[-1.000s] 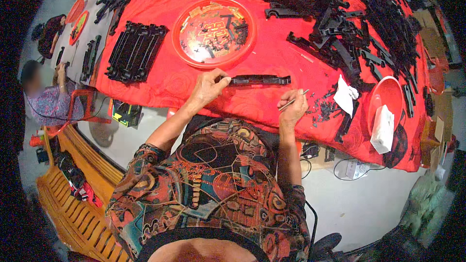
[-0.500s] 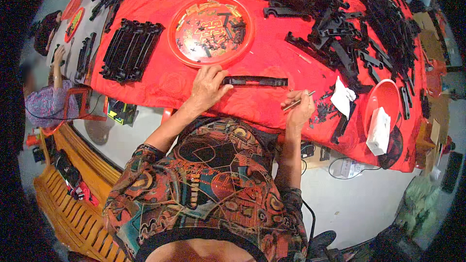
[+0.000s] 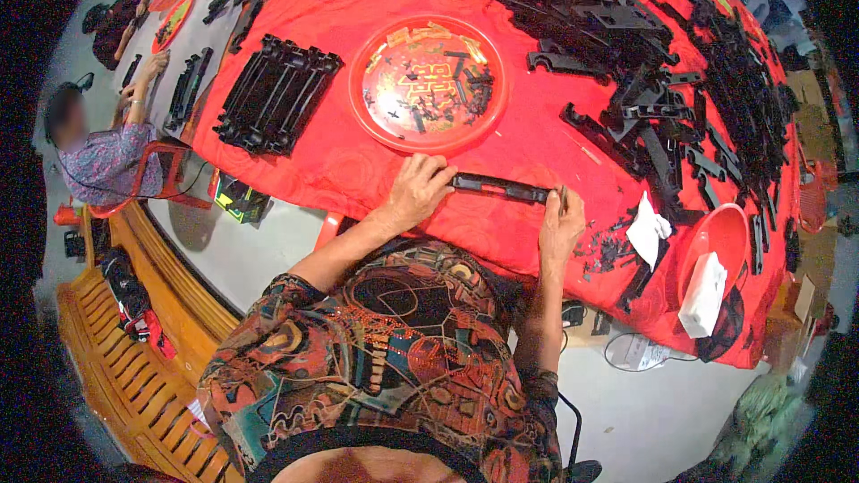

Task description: Assembling small plastic housing units using hands and a small metal precision tool.

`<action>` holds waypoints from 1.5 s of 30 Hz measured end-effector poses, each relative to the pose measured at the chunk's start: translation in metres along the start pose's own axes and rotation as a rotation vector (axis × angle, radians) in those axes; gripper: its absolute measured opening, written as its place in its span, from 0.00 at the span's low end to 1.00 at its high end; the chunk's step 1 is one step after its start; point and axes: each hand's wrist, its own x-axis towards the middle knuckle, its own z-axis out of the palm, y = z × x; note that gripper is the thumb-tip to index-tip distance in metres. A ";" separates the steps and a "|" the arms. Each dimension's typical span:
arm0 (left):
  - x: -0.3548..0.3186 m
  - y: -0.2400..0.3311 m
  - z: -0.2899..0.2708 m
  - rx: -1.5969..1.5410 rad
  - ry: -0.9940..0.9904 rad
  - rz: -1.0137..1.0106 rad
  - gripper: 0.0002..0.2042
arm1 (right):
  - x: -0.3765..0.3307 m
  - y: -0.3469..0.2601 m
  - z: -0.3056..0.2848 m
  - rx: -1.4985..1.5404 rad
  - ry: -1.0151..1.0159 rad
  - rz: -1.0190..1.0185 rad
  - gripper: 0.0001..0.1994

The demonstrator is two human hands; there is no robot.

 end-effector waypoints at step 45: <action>0.151 -0.177 0.006 0.574 -0.108 -0.140 0.10 | -0.007 0.016 0.001 0.275 0.072 0.065 0.07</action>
